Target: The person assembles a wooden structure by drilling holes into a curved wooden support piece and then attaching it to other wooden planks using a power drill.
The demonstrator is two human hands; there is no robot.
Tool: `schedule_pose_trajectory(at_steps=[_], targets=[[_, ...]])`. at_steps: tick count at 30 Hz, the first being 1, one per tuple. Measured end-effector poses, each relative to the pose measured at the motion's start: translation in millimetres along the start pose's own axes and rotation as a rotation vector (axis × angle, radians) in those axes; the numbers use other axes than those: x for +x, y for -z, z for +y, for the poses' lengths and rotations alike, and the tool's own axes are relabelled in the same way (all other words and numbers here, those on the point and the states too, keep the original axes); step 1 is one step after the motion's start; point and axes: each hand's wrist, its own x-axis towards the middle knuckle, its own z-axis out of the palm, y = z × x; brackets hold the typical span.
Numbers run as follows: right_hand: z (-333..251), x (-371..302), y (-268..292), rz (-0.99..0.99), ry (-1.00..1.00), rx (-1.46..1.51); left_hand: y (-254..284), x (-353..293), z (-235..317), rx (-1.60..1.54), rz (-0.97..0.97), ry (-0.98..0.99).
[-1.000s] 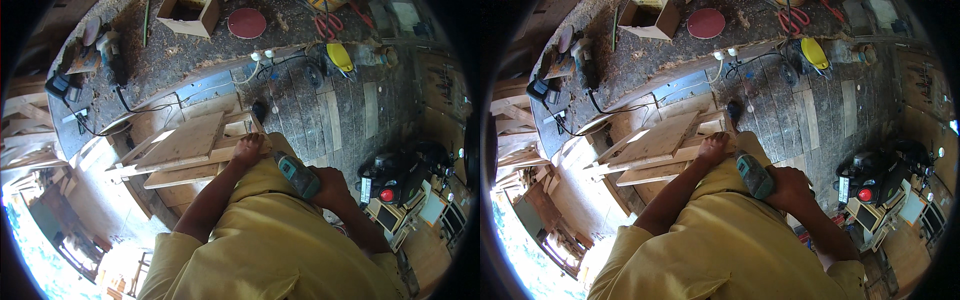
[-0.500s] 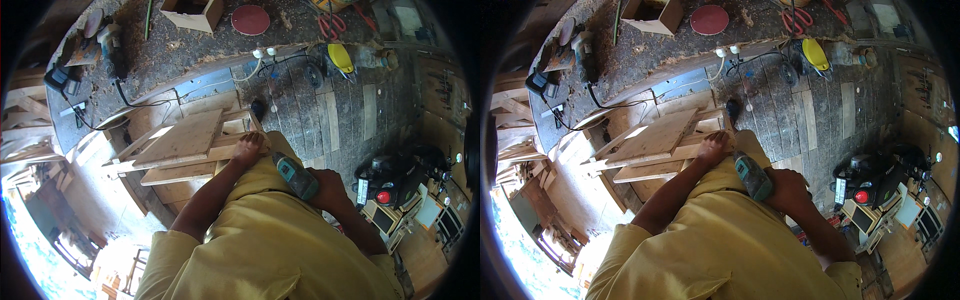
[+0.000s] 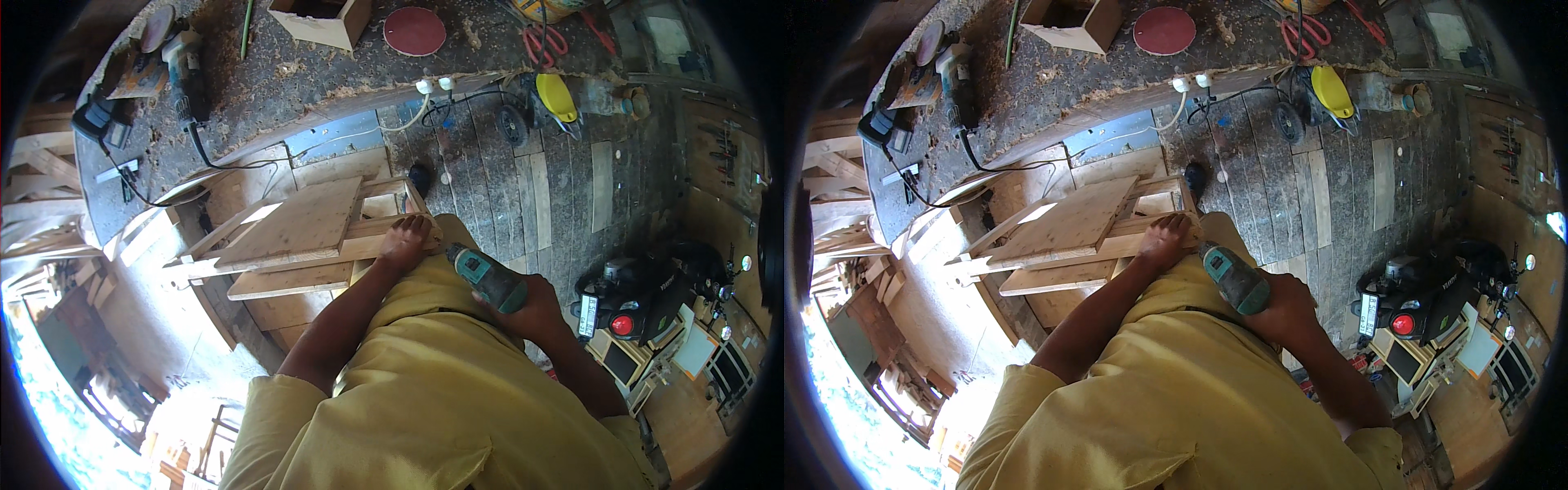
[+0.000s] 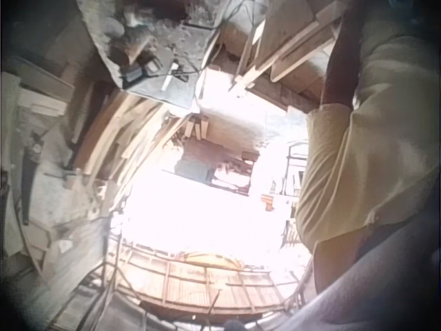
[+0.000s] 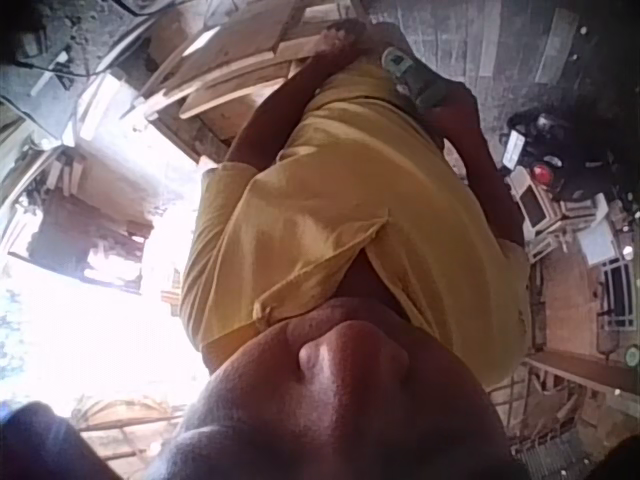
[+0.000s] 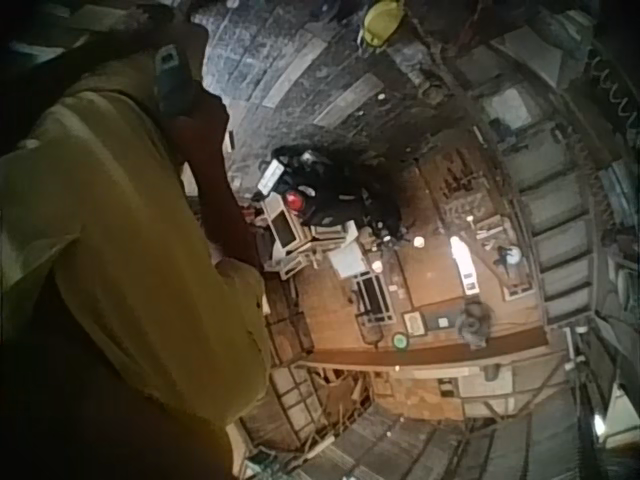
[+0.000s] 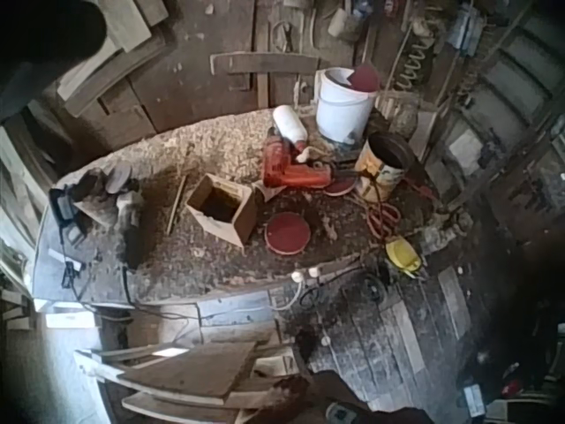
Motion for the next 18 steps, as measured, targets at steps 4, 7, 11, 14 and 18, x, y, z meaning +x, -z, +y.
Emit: schedule_pose_trajectory(at_steps=[4, 7, 11, 14, 18], targets=[[-0.6, 1.0, 1.3, -0.025, 0.034, -0.098, 4.0, -0.4, 2.2, -0.012, 0.018, 0.003], [-2.4, -0.5, 3.8, -0.057, 0.066, -0.098, 3.9, 0.6, 1.1, -0.009, 0.025, -0.001], [-8.1, -1.1, 7.6, -0.099, 0.087, -0.189, 6.5, 1.8, 2.3, -0.012, -0.01, 0.014], [-4.7, -2.0, 5.1, -0.07, 0.122, -0.167, 6.5, 1.5, 2.6, -0.02, -0.025, 0.031], [-1.5, -0.9, 5.0, -0.072, 0.085, -0.159, 6.3, 2.2, 0.5, -0.01, -0.013, 0.023]])
